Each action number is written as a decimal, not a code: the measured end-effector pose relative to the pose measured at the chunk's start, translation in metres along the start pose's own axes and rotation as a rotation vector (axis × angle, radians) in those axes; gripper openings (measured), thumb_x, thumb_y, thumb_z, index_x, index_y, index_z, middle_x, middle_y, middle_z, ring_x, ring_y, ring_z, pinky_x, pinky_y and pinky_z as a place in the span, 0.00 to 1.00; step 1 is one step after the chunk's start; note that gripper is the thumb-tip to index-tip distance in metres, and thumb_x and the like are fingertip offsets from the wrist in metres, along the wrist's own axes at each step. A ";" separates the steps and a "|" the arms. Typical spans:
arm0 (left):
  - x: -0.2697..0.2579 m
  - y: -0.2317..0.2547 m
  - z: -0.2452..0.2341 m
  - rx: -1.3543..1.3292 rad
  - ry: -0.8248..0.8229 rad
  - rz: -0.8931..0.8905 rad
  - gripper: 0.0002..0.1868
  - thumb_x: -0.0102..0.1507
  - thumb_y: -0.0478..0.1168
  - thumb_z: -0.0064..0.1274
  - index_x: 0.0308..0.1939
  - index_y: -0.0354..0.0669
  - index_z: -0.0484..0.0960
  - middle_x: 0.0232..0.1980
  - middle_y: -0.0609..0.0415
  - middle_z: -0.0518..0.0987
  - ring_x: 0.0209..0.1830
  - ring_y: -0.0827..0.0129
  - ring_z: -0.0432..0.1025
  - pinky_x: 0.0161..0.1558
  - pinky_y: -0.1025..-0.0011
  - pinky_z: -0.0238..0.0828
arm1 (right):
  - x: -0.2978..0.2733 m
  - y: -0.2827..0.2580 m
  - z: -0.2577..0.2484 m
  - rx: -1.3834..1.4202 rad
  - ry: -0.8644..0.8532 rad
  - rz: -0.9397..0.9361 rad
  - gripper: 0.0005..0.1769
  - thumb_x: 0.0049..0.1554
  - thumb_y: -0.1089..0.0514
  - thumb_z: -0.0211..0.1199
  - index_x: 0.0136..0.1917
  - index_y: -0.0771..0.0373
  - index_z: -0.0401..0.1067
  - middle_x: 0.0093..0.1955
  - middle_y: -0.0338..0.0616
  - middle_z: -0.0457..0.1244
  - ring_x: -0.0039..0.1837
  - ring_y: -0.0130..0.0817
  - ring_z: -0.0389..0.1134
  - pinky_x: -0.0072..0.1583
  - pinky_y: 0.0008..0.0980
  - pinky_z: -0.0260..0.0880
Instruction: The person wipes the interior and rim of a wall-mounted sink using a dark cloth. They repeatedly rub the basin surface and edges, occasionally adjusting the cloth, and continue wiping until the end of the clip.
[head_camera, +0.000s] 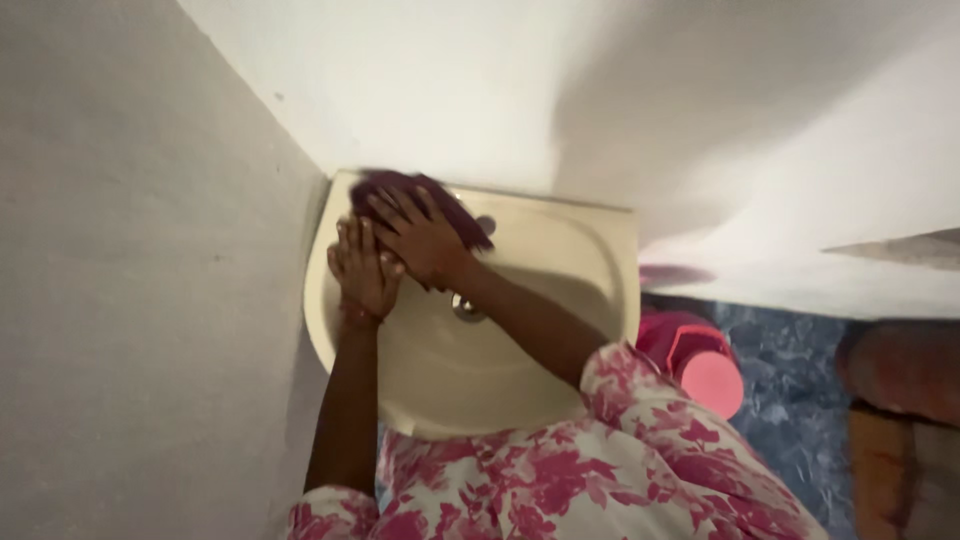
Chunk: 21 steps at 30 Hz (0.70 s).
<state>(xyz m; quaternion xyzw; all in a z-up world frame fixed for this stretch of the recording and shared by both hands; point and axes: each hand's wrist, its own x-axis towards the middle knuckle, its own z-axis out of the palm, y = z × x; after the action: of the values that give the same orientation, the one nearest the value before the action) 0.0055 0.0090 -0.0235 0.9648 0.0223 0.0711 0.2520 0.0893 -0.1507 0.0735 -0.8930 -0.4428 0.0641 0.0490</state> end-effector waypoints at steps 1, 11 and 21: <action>0.000 0.002 -0.002 0.073 -0.040 0.000 0.49 0.69 0.70 0.25 0.83 0.38 0.43 0.87 0.42 0.39 0.86 0.45 0.30 0.77 0.41 0.19 | -0.011 0.004 0.000 0.058 -0.026 0.063 0.38 0.64 0.39 0.51 0.82 0.47 0.47 0.87 0.46 0.39 0.86 0.53 0.35 0.79 0.64 0.27; -0.005 0.020 -0.011 0.214 -0.082 -0.020 0.40 0.70 0.70 0.21 0.82 0.61 0.44 0.87 0.55 0.36 0.87 0.54 0.27 0.79 0.48 0.19 | -0.215 0.096 0.011 0.078 -0.083 0.800 0.42 0.63 0.29 0.44 0.85 0.38 0.40 0.87 0.48 0.37 0.84 0.60 0.35 0.78 0.72 0.31; -0.009 0.005 0.008 0.354 0.025 0.063 0.39 0.70 0.67 0.24 0.81 0.56 0.43 0.85 0.51 0.39 0.84 0.49 0.32 0.77 0.46 0.22 | -0.189 0.073 0.003 0.050 -0.052 0.883 0.43 0.64 0.32 0.43 0.85 0.45 0.36 0.87 0.56 0.31 0.84 0.67 0.27 0.75 0.73 0.31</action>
<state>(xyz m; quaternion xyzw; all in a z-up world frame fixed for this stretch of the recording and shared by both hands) -0.0022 -0.0004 -0.0293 0.9934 0.0076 0.0861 0.0757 0.0326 -0.3453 0.0736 -0.9931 -0.0184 0.1122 0.0272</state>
